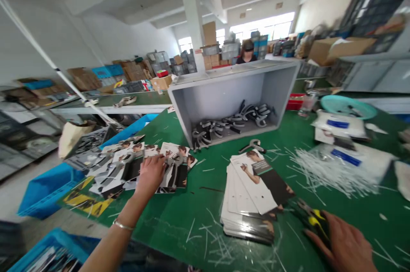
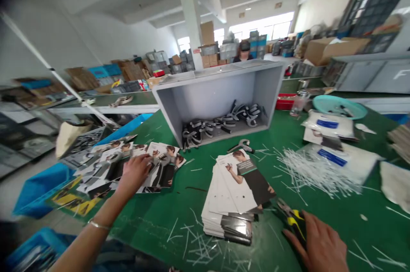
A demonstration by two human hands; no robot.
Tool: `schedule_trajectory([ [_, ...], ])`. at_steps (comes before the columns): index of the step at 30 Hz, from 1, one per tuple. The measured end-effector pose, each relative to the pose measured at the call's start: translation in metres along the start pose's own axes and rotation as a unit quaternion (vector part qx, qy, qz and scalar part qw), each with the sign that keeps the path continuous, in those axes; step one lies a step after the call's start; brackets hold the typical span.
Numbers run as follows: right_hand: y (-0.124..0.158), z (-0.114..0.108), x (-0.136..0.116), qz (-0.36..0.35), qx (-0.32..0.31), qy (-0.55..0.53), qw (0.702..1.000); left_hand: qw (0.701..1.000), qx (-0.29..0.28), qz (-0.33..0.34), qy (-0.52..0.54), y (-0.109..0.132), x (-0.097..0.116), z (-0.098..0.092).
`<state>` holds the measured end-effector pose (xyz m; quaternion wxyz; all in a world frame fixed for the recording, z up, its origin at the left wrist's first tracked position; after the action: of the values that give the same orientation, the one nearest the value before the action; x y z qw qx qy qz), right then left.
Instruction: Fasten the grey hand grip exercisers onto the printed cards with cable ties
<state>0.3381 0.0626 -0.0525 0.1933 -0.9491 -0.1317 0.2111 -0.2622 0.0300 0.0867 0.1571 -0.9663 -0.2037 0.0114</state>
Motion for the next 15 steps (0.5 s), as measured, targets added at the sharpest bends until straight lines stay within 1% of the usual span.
schedule_trajectory([
  [1,-0.002,0.007,0.0,-0.021,-0.026,0.028,0.999,0.999,-0.011,0.02,-0.023,0.004,0.009,0.009],
  [2,-0.004,0.012,-0.003,-0.044,-0.047,0.044,0.997,0.999,-0.007,0.032,-0.038,0.008,0.018,0.015],
  [3,-0.006,0.015,-0.007,-0.061,-0.069,0.047,0.995,0.998,0.017,0.034,-0.043,0.013,0.027,0.015],
  [4,-0.008,0.017,-0.012,-0.073,-0.09,0.04,0.993,0.997,0.055,0.032,-0.034,0.018,0.037,0.013],
  [5,-0.011,0.014,-0.015,-0.07,-0.095,0.026,0.993,0.995,0.086,0.042,-0.006,0.025,0.052,0.011],
  [6,-0.015,0.01,-0.017,-0.065,-0.094,0.008,0.993,0.992,0.103,0.065,0.041,0.033,0.07,0.011],
  [7,-0.02,0.005,-0.018,-0.054,-0.092,-0.013,0.994,0.985,0.102,0.097,0.101,0.042,0.091,0.014],
  [8,-0.026,0.001,-0.016,-0.04,-0.092,-0.032,0.994,0.975,0.075,0.134,0.162,0.051,0.115,0.021],
  [9,-0.034,-0.001,-0.012,-0.027,-0.096,-0.048,0.994,0.964,0.043,0.148,0.218,0.058,0.137,0.031],
  [10,-0.042,-0.002,-0.008,-0.013,-0.103,-0.058,0.993,0.956,0.02,0.133,0.262,0.064,0.156,0.041],
  [11,-0.05,-0.001,-0.002,0.003,-0.111,-0.06,0.992,0.953,-0.001,0.11,0.284,0.068,0.174,0.053],
  [13,-0.066,0.001,0.009,0.041,-0.116,-0.043,0.992,0.957,-0.061,0.063,0.275,0.071,0.209,0.078],
  [14,-0.072,0.001,0.013,0.064,-0.11,-0.025,0.992,0.96,-0.089,0.038,0.261,0.072,0.225,0.086],
  [15,-0.077,0.0,0.016,0.09,-0.104,-0.004,0.99,0.962,-0.112,0.018,0.248,0.072,0.238,0.091],
])
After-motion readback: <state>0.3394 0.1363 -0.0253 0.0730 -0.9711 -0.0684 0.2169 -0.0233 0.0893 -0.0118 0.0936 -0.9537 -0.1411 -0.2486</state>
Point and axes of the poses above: each hand's wrist, its own y-axis away from the middle knuckle, its own z-axis out of the palm, x = y × z, the point moved 8 cm from there along -y, towards the middle knuckle, and after that the axes turned 4 degrees about -z, right-handed, at the moved point
